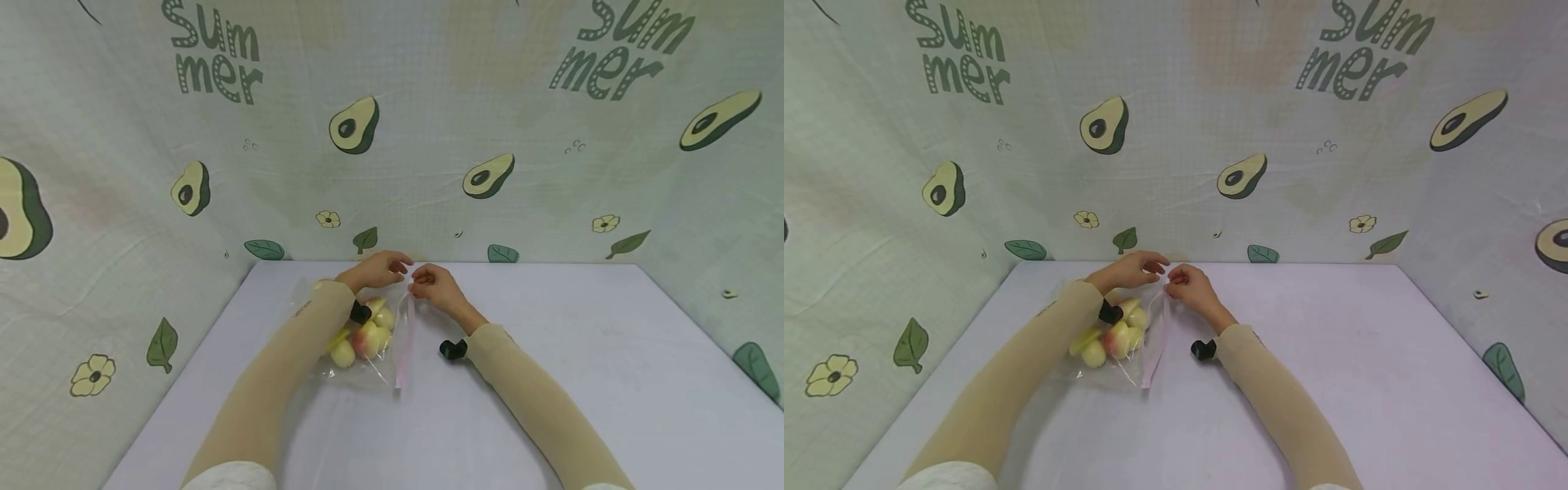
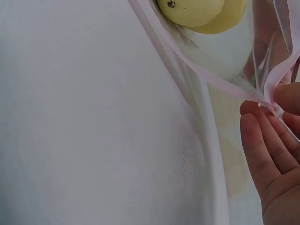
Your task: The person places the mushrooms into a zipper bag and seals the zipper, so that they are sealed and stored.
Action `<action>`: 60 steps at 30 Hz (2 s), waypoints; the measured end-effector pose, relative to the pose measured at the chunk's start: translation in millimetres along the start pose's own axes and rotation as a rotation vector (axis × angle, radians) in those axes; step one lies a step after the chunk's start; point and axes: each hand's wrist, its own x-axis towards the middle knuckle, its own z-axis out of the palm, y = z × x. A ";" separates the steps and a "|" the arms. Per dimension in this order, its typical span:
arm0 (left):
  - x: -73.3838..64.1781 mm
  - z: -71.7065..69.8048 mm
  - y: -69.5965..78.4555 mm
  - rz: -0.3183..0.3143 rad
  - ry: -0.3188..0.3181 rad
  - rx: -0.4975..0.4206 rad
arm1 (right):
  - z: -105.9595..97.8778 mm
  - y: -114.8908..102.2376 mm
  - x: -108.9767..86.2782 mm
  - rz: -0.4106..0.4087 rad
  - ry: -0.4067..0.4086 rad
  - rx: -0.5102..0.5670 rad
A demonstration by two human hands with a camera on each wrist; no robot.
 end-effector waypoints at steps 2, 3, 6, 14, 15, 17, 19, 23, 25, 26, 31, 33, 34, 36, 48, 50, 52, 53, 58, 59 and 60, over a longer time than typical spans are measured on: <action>0.6 0.7 1.1 -0.006 0.000 -0.026 | 0.9 0.5 0.2 -0.010 0.006 0.018; 1.0 1.0 1.5 -0.010 0.002 -0.034 | 1.4 0.7 0.4 -0.012 0.009 0.029; 1.0 1.6 3.1 -0.027 0.014 -0.048 | 3.8 1.8 1.5 -0.022 0.014 0.045; 2.2 2.5 1.9 -0.031 0.043 -0.036 | 8.4 -3.5 0.3 -0.021 0.045 0.045; 1.7 2.5 1.9 -0.031 0.045 -0.035 | 9.0 -4.1 0.0 -0.025 0.044 0.047; 1.0 2.6 1.8 -0.034 0.047 -0.039 | 9.9 -5.3 -1.0 -0.034 0.041 0.043; 0.2 2.6 1.7 -0.042 0.047 -0.041 | 10.6 -6.3 -1.6 -0.041 0.041 0.049; -0.9 2.9 1.9 -0.042 0.047 -0.060 | 11.4 -7.1 -1.7 -0.054 0.041 0.049; -1.3 3.2 2.1 -0.033 0.050 -0.081 | 11.6 -7.0 -1.7 -0.062 0.041 0.050; -1.3 3.2 2.0 -0.027 0.052 -0.094 | 11.6 -7.1 -1.8 -0.066 0.038 0.048; -1.7 2.2 1.7 -0.010 0.065 -0.144 | 11.3 -8.1 -2.5 -0.092 0.028 0.057; -1.9 1.1 2.3 -0.002 0.071 -0.151 | 11.0 -8.3 -2.2 -0.106 0.026 0.058; -2.1 0.5 2.9 0.002 0.075 -0.153 | 10.9 -8.4 -2.0 -0.112 0.027 0.057; -1.6 -0.5 3.6 0.017 0.081 -0.155 | 10.6 -8.7 -1.8 -0.123 0.033 0.059; 0.4 -1.0 9.1 0.030 0.110 -0.162 | 7.9 -40.9 -22.4 -0.207 0.054 0.063; 0.4 -1.3 10.5 0.024 0.108 -0.157 | 8.2 -42.9 -24.0 -0.209 0.060 0.059; 0.7 -1.7 11.4 0.021 0.104 -0.153 | 8.4 -43.8 -24.9 -0.214 0.068 0.053; 0.6 -2.1 12.3 0.019 0.102 -0.153 | 8.5 -43.7 -25.0 -0.215 0.070 0.055; -0.4 -4.5 15.9 -0.012 0.098 -0.173 | 8.0 -43.1 -23.9 -0.209 0.066 0.076; -0.6 -5.0 16.5 -0.018 0.098 -0.179 | 7.9 -42.8 -23.5 -0.205 0.064 0.082; -0.5 -5.4 16.5 -0.023 0.100 -0.185 | 7.8 -42.8 -23.2 -0.204 0.060 0.089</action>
